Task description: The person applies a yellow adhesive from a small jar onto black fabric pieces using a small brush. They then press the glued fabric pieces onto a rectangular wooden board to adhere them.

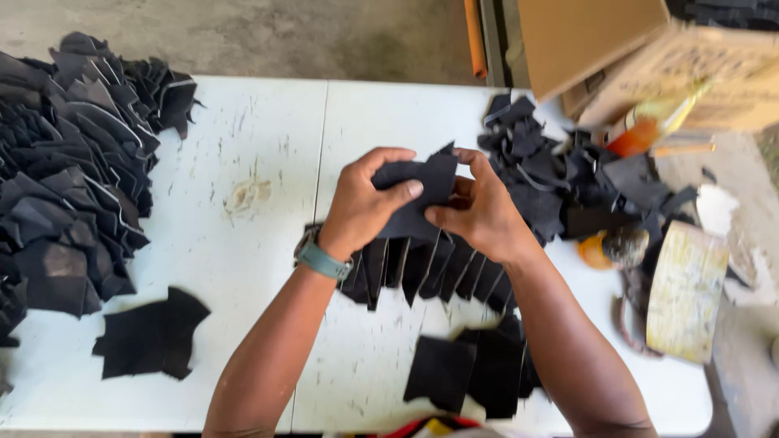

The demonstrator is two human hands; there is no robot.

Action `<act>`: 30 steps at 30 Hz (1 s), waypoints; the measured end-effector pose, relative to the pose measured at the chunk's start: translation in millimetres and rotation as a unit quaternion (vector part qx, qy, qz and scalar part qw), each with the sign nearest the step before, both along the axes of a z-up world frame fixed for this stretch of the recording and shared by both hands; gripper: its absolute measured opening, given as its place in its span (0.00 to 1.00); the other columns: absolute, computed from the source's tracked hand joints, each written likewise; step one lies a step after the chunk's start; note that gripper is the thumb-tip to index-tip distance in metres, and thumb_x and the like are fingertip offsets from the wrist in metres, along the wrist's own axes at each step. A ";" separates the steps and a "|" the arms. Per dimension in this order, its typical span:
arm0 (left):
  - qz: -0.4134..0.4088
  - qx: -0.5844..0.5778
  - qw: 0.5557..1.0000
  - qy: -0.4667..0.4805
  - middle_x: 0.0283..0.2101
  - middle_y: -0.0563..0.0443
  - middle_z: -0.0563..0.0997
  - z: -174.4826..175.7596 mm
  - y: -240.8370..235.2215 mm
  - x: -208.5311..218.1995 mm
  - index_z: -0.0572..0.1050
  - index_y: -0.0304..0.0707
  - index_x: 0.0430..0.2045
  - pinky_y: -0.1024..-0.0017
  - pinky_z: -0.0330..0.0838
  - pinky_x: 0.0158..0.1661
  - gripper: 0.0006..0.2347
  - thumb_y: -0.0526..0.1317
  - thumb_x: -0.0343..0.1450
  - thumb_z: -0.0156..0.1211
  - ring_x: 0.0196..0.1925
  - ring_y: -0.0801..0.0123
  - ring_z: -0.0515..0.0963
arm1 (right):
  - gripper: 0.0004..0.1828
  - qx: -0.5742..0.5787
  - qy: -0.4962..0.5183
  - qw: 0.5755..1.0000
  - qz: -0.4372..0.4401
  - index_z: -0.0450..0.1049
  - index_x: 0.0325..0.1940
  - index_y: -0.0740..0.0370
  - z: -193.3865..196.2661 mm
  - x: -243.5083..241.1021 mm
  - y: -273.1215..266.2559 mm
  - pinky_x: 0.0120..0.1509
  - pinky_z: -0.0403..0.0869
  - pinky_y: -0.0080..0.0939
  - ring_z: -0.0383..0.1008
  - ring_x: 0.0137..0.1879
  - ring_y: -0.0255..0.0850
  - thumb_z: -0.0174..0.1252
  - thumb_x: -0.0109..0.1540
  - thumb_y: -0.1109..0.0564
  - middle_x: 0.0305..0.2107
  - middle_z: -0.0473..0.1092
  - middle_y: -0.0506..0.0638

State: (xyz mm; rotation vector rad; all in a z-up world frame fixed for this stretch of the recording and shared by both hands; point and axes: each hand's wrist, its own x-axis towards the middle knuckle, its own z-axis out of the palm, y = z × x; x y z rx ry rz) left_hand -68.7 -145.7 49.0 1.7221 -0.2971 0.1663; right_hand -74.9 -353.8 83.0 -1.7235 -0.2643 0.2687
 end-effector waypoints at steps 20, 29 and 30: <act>0.042 0.235 0.960 0.150 0.43 0.39 0.85 -52.2 -51.7 -208.0 0.78 0.38 0.46 0.63 0.77 0.47 0.20 0.36 0.59 0.74 0.47 0.51 0.84 | 0.23 -0.298 -0.245 0.922 0.033 0.78 0.50 0.63 -65.2 -239.4 -66.2 0.53 0.74 0.46 0.74 0.48 0.51 0.70 0.51 0.58 0.45 0.73 0.54; 0.055 0.181 0.982 0.006 0.46 0.40 0.84 -69.6 -105.3 -196.5 0.76 0.35 0.44 0.61 0.76 0.46 0.19 0.35 0.60 0.74 0.48 0.48 0.83 | 0.18 -0.326 -0.257 0.910 -0.012 0.79 0.47 0.63 -61.1 -231.1 -109.4 0.54 0.74 0.47 0.74 0.50 0.52 0.68 0.53 0.60 0.46 0.74 0.55; 0.041 0.197 0.979 -0.014 0.46 0.40 0.83 -71.0 -106.8 -197.6 0.76 0.35 0.45 0.61 0.76 0.46 0.18 0.34 0.62 0.72 0.47 0.47 0.82 | 0.17 -0.325 -0.257 0.910 -0.015 0.79 0.47 0.63 -62.1 -231.3 -112.6 0.55 0.74 0.47 0.74 0.50 0.52 0.67 0.53 0.60 0.47 0.74 0.55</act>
